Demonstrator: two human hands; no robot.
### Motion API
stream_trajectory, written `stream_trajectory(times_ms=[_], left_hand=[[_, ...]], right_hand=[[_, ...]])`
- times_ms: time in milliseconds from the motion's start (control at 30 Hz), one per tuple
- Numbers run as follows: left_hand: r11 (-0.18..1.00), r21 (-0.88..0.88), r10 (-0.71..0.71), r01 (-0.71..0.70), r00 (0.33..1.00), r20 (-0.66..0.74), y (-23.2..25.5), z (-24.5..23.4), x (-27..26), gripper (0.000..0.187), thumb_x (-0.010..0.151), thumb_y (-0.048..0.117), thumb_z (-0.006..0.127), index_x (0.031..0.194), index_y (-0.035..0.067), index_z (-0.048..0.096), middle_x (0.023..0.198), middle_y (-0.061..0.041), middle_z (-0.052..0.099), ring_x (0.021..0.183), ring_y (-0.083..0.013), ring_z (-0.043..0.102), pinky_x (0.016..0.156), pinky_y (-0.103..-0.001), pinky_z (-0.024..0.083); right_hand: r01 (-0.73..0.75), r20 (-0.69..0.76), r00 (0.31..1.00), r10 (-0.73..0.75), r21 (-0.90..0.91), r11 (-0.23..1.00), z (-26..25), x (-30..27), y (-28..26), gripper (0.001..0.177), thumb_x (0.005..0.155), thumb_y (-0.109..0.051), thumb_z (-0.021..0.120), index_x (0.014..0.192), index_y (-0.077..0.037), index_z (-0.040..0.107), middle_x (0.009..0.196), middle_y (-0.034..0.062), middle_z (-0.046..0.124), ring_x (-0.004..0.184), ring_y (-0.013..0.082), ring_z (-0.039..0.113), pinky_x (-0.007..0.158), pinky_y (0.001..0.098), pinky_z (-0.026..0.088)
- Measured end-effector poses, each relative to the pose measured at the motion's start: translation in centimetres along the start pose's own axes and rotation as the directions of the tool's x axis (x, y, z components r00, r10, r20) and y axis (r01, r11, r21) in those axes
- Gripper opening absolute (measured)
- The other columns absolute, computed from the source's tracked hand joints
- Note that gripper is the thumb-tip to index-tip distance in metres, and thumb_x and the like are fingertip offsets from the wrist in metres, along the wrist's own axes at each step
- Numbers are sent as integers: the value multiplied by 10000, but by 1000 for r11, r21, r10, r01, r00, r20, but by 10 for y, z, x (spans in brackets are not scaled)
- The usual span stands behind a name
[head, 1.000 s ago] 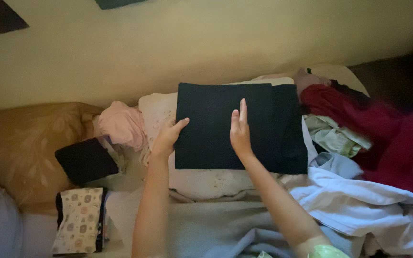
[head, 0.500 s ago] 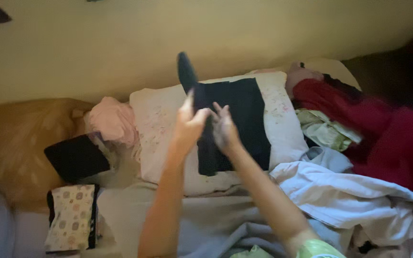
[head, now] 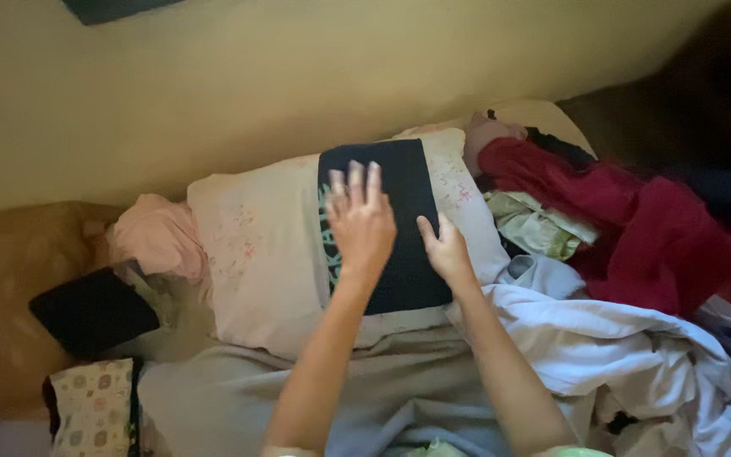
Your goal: The person folds a black t-shirt and a red t-shirt by hand on a bed and places them onto a stack of folded items.
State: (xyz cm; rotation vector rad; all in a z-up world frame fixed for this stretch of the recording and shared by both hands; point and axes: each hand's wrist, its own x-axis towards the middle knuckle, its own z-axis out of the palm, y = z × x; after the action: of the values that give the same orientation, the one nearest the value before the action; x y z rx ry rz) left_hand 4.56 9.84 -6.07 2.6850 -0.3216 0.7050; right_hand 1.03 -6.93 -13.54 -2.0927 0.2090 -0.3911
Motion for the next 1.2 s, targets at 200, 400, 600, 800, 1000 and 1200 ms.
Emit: stream_trajectory(times_ms=[200, 400, 600, 800, 1000, 1200], left_hand=[[977, 205, -48, 55, 998, -41, -27, 28, -2, 621, 1011, 467, 531, 1591, 278, 414, 1706, -88, 239, 1546, -447, 195, 1157, -706, 245], [980, 171, -99, 100, 995, -18, -19, 25, -11, 652, 1000, 463, 553, 1596, 242, 410, 1704, -95, 231, 1563, -418, 178, 1164, -708, 221], [990, 120, -91, 73, 984, 155, -5, -1, -68, 787, 903, 478, 568, 1546, 60, 394, 1626, -254, 268, 1519, -441, 198, 1146, -712, 186], [983, 158, -94, 90, 995, 19, -24, -21, -117, 654, 1002, 371, 608, 1546, 56, 430, 1610, -256, 380, 1455, -432, 373, 1133, -649, 307], [869, -153, -428, 470, 870, 244, -57, -41, -130, 795, 883, 470, 767, 1403, -58, 480, 1316, -278, 604, 1214, -432, 570, 1043, -495, 436], [803, -274, -357, 529, 795, 491, -85, -86, -79, 602, 747, 411, 872, 1180, 49, 661, 1107, -228, 702, 1037, -393, 667, 862, -507, 521]], right_hand=[[-266, 70, 941, 332, -455, 850, -5, -17, -59, 654, 1051, -521, 576, 1427, 7, 486, 1081, 301, 705, 1050, 465, 680, 872, 539, 526], [492, 56, 865, -499, -301, 817, 2, -5, -91, 493, 1096, -286, 508, 1561, -128, 463, 1611, 172, 452, 1530, 362, 422, 1270, 507, 372], [642, 597, 670, -441, -168, 748, 71, 63, -117, 517, 1054, -380, 505, 1545, -238, 428, 1669, 157, 255, 1530, 435, 210, 1165, 689, 161], [586, 687, 706, -171, -432, 685, 103, 89, -150, 635, 966, -263, 488, 1566, -444, 387, 1713, 125, 71, 1450, 588, 81, 1092, 768, 160], [795, 752, 605, -263, -553, 249, 136, 112, -138, 305, 1019, -444, 524, 1232, -318, 703, 1683, 103, 248, 1562, 440, 132, 1183, 709, 101], [784, 714, 617, -332, -593, 184, 53, 136, -172, 286, 819, -298, 709, 1101, -316, 746, 1574, 74, 454, 1503, 286, 326, 1199, 668, 64]])
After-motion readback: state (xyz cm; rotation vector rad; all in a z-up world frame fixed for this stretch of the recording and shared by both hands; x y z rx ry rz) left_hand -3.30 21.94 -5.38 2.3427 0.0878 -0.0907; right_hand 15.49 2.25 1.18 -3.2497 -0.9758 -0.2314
